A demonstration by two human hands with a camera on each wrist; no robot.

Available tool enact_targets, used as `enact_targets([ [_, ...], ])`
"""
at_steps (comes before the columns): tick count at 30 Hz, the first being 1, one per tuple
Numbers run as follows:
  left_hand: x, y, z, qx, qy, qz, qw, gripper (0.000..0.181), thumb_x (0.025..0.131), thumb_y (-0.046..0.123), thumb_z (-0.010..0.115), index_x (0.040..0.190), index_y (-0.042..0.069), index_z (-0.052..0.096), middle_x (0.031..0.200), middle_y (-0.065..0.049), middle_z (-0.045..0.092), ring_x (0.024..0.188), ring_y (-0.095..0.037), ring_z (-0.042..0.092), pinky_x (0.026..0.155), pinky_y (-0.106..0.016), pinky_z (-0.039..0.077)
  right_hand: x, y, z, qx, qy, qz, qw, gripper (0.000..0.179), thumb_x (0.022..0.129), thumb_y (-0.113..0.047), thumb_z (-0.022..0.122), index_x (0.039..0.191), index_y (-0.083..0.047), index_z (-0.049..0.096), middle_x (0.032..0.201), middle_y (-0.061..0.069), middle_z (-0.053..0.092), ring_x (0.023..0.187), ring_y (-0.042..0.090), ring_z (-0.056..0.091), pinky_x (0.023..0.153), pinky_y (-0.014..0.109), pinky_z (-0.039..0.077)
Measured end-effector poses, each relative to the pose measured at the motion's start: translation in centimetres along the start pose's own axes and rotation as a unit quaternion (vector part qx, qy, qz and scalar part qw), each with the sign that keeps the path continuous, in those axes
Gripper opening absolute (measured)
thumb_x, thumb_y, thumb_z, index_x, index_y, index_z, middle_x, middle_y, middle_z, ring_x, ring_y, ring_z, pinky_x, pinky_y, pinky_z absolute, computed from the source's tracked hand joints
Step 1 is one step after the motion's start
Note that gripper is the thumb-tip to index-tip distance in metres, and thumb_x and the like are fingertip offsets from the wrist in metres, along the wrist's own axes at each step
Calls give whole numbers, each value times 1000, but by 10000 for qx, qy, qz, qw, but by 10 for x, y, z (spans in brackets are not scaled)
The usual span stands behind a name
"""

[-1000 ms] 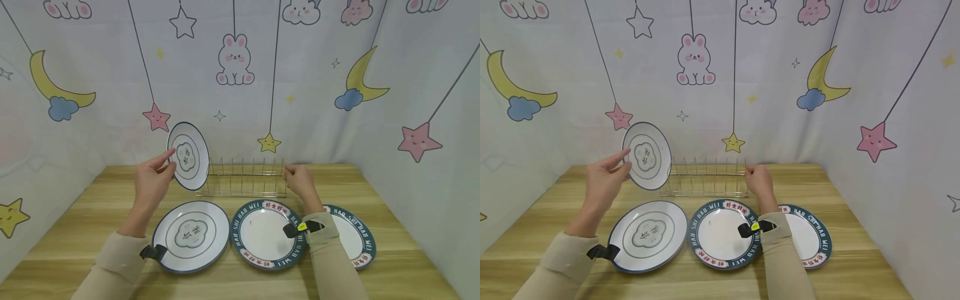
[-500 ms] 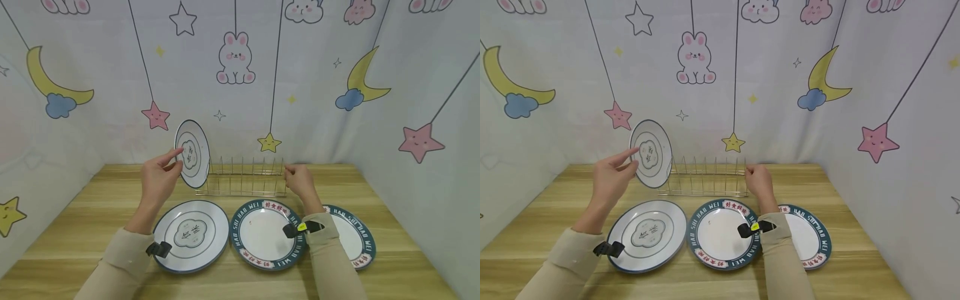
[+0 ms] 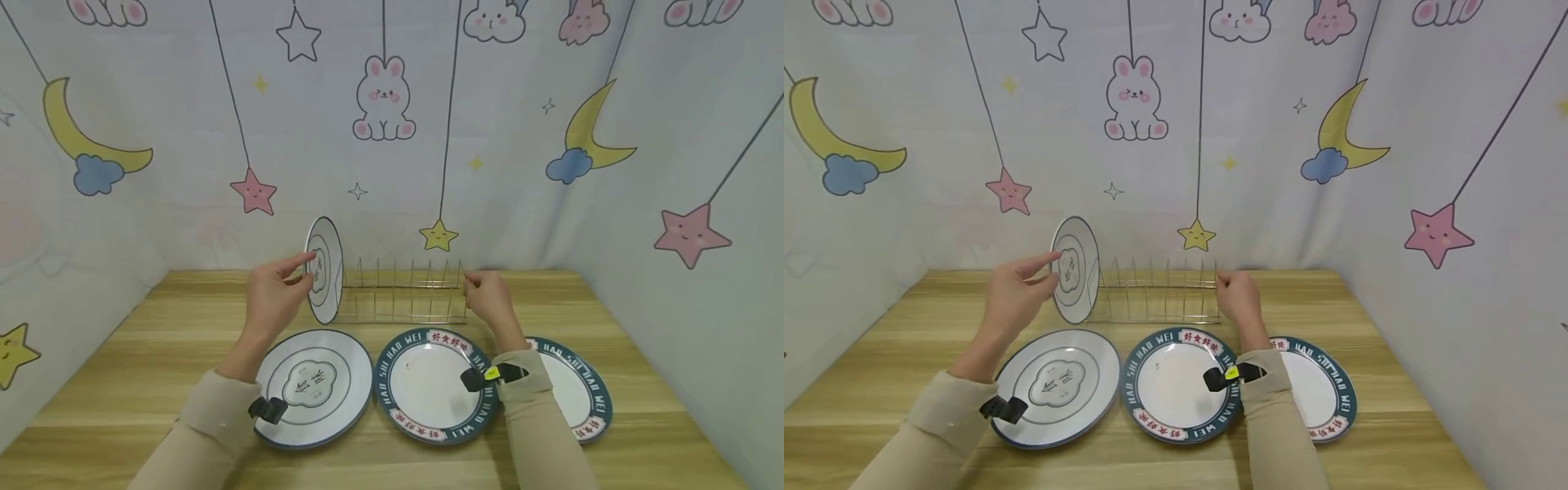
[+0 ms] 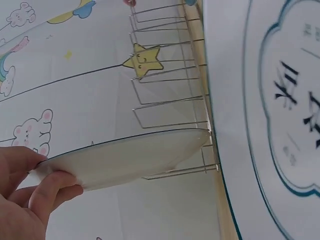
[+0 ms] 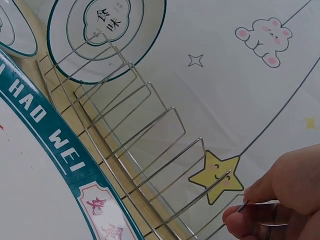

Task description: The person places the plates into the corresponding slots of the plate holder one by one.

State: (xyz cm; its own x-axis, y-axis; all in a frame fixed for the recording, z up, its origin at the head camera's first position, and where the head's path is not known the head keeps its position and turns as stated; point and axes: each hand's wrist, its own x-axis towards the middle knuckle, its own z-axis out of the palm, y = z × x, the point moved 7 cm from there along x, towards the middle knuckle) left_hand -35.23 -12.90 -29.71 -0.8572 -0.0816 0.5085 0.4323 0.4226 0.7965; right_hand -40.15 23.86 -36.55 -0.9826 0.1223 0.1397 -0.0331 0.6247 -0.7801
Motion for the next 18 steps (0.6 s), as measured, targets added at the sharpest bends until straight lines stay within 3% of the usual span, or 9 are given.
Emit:
enact_targets([
  [4, 1, -5, 5, 32, -59, -2, 10000, 31, 90, -1, 67, 121, 3, 70, 133, -13, 60, 119, -28, 59, 77, -16, 53, 1, 0, -1, -2, 43, -49, 10000, 36, 102, -13, 51, 135, -3, 59, 99, 16, 65, 77, 23, 60, 61, 29, 48],
  [12, 3, -7, 5, 0, -201, 22, 9998, 33, 91, 1, 69, 124, 3, 69, 134, -13, 59, 114, -32, 62, 73, -17, 54, 2, 0, -1, -58, 70, -60, 9999, 29, 103, -14, 50, 126, -5, 66, 95, 14, 64, 76, 23, 59, 60, 30, 47],
  [18, 3, -11, 7, -7, -272, -11, 9996, 34, 91, 3, 69, 125, 5, 68, 135, -14, 59, 107, -32, 66, 69, -17, 55, 2, 4, 1, -77, 61, 32, 9999, 31, 103, -15, 51, 131, -6, 64, 95, 12, 63, 77, 23, 60, 61, 29, 48],
])
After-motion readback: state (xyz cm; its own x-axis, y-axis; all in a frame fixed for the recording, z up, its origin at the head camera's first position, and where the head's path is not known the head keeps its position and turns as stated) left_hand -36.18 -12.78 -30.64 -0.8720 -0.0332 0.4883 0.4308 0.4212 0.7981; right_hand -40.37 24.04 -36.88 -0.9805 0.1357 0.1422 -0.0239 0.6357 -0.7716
